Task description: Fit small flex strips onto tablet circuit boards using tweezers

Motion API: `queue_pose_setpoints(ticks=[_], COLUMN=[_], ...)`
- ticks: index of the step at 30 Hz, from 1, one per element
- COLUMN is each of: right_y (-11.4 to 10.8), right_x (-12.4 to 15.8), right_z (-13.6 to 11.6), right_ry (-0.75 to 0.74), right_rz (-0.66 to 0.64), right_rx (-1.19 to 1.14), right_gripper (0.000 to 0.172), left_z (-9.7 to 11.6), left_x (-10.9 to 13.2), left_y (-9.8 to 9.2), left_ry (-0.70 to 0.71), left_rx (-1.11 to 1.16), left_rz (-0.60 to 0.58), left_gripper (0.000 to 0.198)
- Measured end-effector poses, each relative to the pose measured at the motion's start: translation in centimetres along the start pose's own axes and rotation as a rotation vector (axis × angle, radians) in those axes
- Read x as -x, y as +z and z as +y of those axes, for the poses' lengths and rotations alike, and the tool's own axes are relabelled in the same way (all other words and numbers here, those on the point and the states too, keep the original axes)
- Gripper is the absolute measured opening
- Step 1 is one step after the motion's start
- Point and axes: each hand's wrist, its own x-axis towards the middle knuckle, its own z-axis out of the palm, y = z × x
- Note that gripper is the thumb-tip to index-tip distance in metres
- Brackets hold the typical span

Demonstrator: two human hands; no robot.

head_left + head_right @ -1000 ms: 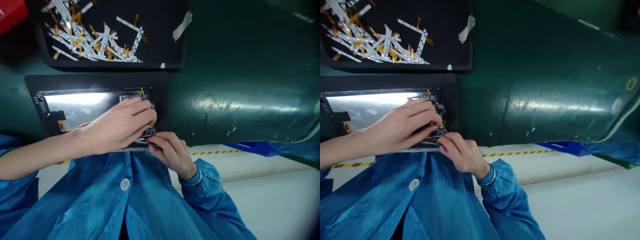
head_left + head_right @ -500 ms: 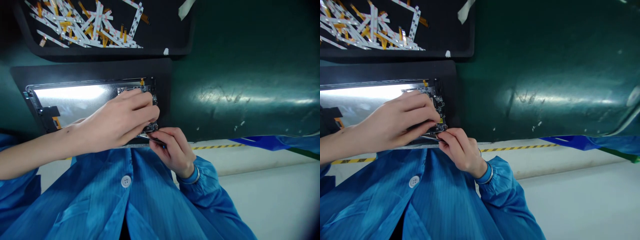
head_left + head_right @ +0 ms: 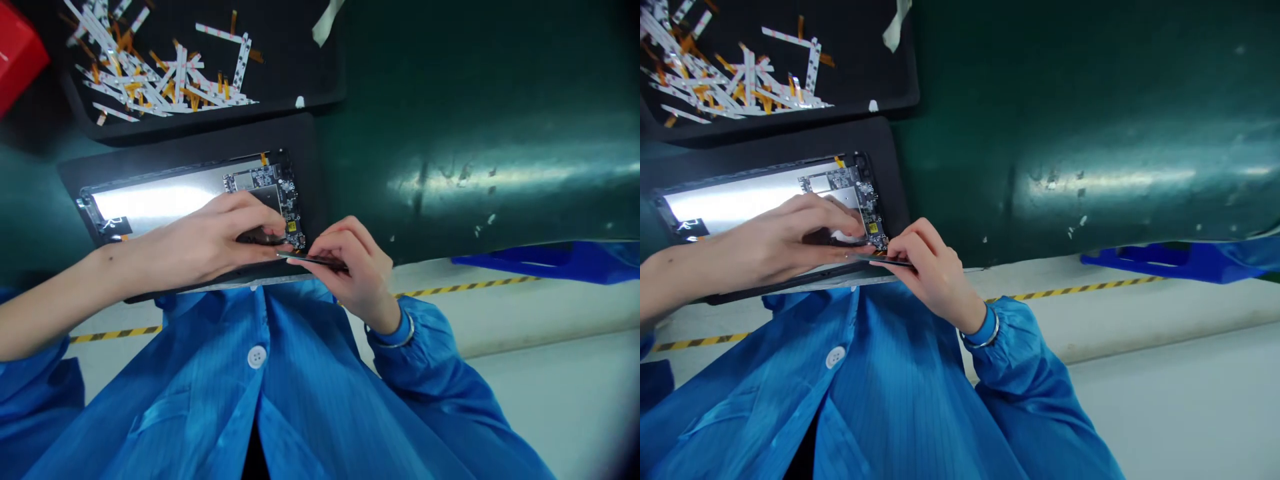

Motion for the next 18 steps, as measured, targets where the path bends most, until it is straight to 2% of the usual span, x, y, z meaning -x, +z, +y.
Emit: queue_pose_setpoints(ticks=[6, 10, 12, 14, 16, 18], right_y=[0.2, 0.0, -0.3, -0.9, -2.0, -3.4], right_x=[-0.6, -0.9, -1.0, -1.2, -1.6, -2.5], right_z=[0.0, 0.1, 0.2, 0.4, 0.9, 1.5], right_ry=[0.071, 0.134, 0.208, 0.287, 0.341, 0.355], right_rz=[0.039, 0.016, 0.005, 0.039, 0.139, 0.236], right_rx=[-0.068, -0.192, -0.331, -0.451, -0.539, -0.615], right_gripper=[0.023, 0.031, 0.038, 0.042, 0.041, 0.039], left_z=[0.1, 1.5, 2.4, 3.0, 3.3, 3.3], left_x=[-0.6, -1.6, -1.8, -1.5, -0.5, 1.1], left_y=[-1.6, -2.6, -2.7, -2.8, -3.1, -4.1], left_ry=[0.032, 0.142, 0.190, 0.189, 0.081, -0.148], left_rx=[-0.169, -0.448, -0.581, -0.652, -0.606, -0.439], left_rz=[-0.179, -0.290, -0.314, -0.289, -0.229, -0.115], left_gripper=[0.039, 0.039, 0.039, 0.038, 0.046, 0.054])
